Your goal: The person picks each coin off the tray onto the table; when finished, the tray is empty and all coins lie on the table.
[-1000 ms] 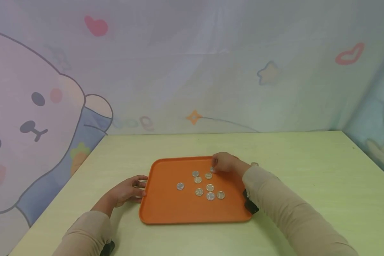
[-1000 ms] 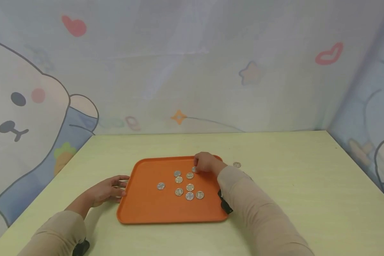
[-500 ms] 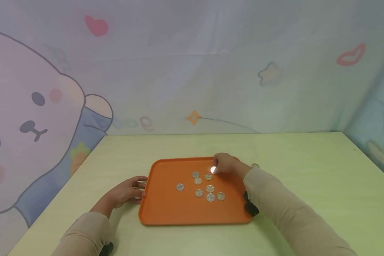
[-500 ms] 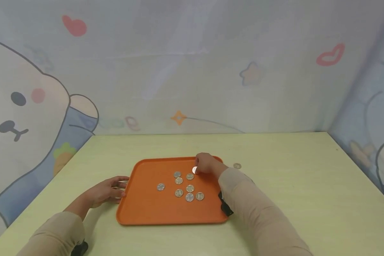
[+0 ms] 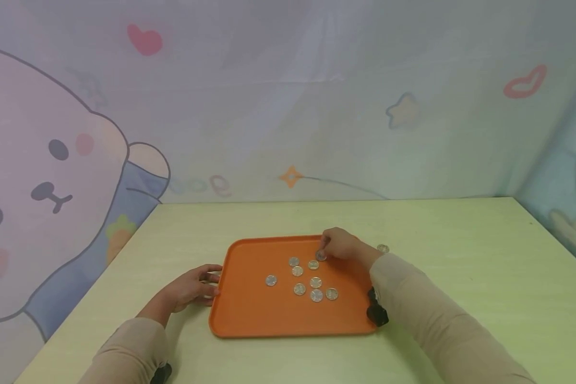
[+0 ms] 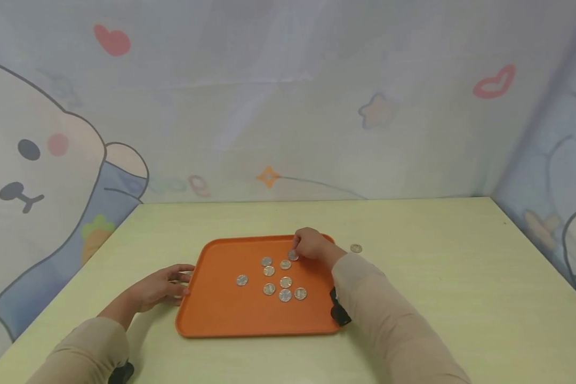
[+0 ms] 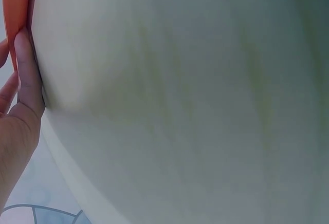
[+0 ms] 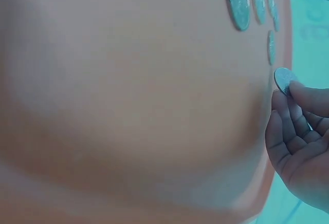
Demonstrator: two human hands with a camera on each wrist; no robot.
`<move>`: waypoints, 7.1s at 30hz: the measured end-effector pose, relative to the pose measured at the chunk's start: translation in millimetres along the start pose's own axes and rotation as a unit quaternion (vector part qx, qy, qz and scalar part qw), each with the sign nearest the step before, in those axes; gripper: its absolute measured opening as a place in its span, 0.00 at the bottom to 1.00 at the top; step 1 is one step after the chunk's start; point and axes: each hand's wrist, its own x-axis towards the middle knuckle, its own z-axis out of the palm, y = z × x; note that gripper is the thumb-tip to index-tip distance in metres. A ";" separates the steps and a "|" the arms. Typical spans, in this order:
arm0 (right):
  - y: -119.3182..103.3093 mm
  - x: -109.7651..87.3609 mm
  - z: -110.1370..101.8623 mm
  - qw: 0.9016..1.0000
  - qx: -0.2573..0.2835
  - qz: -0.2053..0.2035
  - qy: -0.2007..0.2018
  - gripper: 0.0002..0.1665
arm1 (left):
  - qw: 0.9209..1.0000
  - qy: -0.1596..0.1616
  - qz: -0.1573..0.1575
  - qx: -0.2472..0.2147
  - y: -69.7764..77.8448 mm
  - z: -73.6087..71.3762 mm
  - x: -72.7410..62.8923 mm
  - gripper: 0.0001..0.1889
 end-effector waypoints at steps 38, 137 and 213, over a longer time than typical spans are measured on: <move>5.1 -41.7 -62.9 0.986 0.166 -0.025 0.020 0.08 | 1.000 0.015 -0.005 -0.008 -5.2 1.8 -10.6 0.32; 108.0 -82.6 -93.8 0.983 -0.064 0.141 0.095 0.09 | 1.000 -0.001 0.001 0.000 1.6 6.4 -4.0 0.31; -3.3 -84.0 -0.5 0.986 0.149 -0.008 -0.070 0.13 | 1.000 0.006 0.001 0.006 -0.7 5.9 -3.4 0.31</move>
